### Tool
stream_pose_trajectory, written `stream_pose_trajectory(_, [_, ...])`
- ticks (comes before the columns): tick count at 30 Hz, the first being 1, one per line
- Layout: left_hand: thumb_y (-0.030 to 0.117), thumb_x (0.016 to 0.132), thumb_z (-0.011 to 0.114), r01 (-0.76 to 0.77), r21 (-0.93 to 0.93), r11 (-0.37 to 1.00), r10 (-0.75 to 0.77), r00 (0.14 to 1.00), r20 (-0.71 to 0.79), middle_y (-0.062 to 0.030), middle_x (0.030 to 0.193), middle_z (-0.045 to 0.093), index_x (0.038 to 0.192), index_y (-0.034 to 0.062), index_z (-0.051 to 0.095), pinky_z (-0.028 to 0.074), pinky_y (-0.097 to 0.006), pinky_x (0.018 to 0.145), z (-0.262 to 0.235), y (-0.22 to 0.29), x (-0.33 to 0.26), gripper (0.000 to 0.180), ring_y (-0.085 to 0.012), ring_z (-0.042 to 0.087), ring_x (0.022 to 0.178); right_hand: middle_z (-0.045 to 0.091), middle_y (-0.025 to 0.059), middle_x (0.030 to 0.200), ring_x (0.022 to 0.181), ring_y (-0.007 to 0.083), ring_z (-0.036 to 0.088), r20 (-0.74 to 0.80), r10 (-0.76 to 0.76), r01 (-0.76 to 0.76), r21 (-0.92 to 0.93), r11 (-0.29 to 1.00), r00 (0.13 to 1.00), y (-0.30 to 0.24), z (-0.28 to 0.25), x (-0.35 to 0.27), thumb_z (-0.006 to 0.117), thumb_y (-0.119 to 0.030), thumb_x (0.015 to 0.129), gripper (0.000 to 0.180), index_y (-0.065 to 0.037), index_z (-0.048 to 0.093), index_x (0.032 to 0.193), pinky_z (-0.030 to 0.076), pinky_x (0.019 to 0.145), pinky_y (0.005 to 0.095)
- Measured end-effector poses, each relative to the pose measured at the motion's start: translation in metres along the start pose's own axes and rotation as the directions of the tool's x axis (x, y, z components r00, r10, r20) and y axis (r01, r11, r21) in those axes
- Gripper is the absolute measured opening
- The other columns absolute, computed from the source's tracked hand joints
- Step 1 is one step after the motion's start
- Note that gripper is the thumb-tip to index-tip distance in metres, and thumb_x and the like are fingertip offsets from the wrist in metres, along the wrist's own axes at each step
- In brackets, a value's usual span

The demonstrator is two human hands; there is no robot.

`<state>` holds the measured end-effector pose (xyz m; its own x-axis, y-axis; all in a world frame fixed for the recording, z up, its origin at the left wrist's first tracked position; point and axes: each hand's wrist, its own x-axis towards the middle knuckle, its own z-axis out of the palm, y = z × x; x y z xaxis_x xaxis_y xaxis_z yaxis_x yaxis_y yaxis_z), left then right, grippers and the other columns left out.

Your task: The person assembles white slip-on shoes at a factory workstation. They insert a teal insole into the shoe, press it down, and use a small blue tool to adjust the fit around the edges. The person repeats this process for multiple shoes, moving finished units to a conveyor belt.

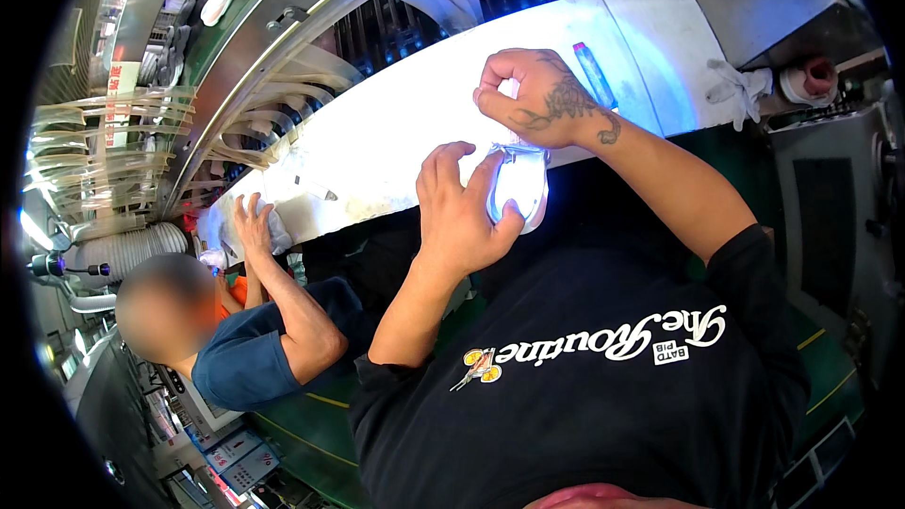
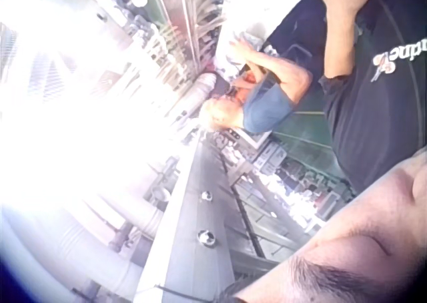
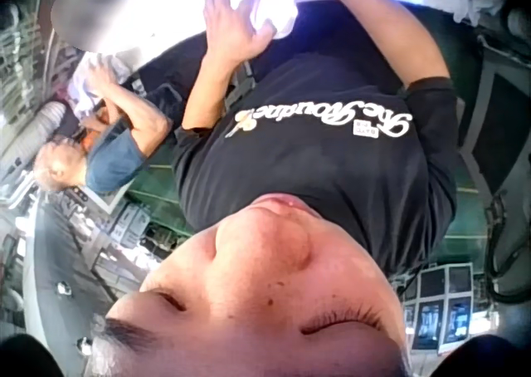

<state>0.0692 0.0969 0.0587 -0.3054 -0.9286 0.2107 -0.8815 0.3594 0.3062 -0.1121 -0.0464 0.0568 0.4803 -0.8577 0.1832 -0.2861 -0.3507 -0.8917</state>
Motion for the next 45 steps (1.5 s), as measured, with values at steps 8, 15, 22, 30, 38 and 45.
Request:
stream_pose_trajectory(8, [0.029, 0.077, 0.079, 0.094, -0.153, 0.984, -0.099, 0.995, -0.026, -0.0261, 0.138, 0.051, 0.134, 0.0005, 0.068, 0.043, -0.057, 0.111, 0.003, -0.001, -0.004, 0.065, -0.0468, 0.048, 0.133, 0.077, 0.0138, 0.100, 0.097, 0.0266, 0.073, 0.015, 0.026, -0.026, -0.014, 1.000, 1.000, 0.000, -0.003, -0.004, 0.072, -0.030, 0.098, 0.027, -0.004, 0.075, 0.092, 0.057, 0.091, 0.0439])
stream_pose_trajectory(15, [0.023, 0.076, 0.077, 0.144, -0.312, 0.939, -0.119, 0.988, 0.098, -0.0257, 0.143, 0.048, 0.130, -0.0017, 0.068, 0.045, -0.051, 0.115, 0.004, -0.010, 0.005, 0.059, -0.0432, 0.049, 0.135, 0.078, 0.0143, 0.099, 0.095, 0.0263, 0.073, 0.017, 0.017, -0.016, -0.021, 1.000, 1.000, -0.002, -0.004, -0.005, 0.072, -0.030, 0.099, 0.027, -0.004, 0.075, 0.093, 0.058, 0.090, 0.0427])
stream_pose_trajectory(22, [0.018, 0.076, 0.081, 0.329, -0.762, 0.558, -0.211, 0.944, 0.253, -0.0222, 0.146, 0.048, 0.127, 0.0007, 0.069, 0.046, -0.047, 0.116, 0.025, -0.027, -0.004, 0.056, -0.0406, 0.048, 0.140, 0.077, 0.0143, 0.097, 0.091, 0.0272, 0.073, 0.007, -0.020, 0.020, 0.014, 1.000, 1.000, -0.001, -0.001, -0.003, 0.074, -0.029, 0.096, 0.026, -0.003, 0.075, 0.092, 0.057, 0.087, 0.0422])
stream_pose_trajectory(30, [0.020, 0.075, 0.078, 0.166, -0.296, 0.941, -0.182, 0.983, -0.025, -0.0253, 0.152, 0.048, 0.131, 0.0043, 0.070, 0.040, -0.054, 0.118, 0.005, -0.007, -0.004, 0.058, -0.0448, 0.045, 0.141, 0.076, 0.0138, 0.096, 0.092, 0.0271, 0.072, -0.028, -0.018, 0.019, 0.007, 1.000, 0.999, 0.002, 0.002, -0.007, 0.073, -0.030, 0.097, 0.028, -0.003, 0.075, 0.093, 0.056, 0.088, 0.0424])
stream_pose_trajectory(38, [0.029, 0.080, 0.073, 0.052, 0.019, 0.998, -0.053, 0.998, 0.028, -0.0271, 0.145, 0.053, 0.126, 0.0009, 0.074, 0.040, -0.061, 0.117, -0.007, 0.015, 0.001, 0.054, -0.0486, 0.045, 0.140, 0.076, 0.0138, 0.096, 0.094, 0.0272, 0.072, -0.007, -0.017, 0.017, 0.014, 1.000, 1.000, 0.002, -0.007, -0.014, 0.072, -0.032, 0.096, 0.029, -0.004, 0.075, 0.092, 0.057, 0.088, 0.0441])
stream_pose_trajectory(45, [0.032, 0.082, 0.069, 0.092, -0.135, 0.987, -0.058, 0.969, 0.238, -0.0288, 0.145, 0.054, 0.120, -0.0012, 0.077, 0.042, -0.060, 0.115, -0.010, -0.001, 0.009, 0.051, -0.0485, 0.046, 0.139, 0.074, 0.0131, 0.094, 0.085, 0.0275, 0.072, -0.002, -0.251, 0.251, 0.010, 0.968, 0.968, 0.001, 0.005, -0.019, 0.074, -0.020, 0.093, 0.019, -0.002, 0.072, 0.090, 0.056, 0.080, 0.0396])
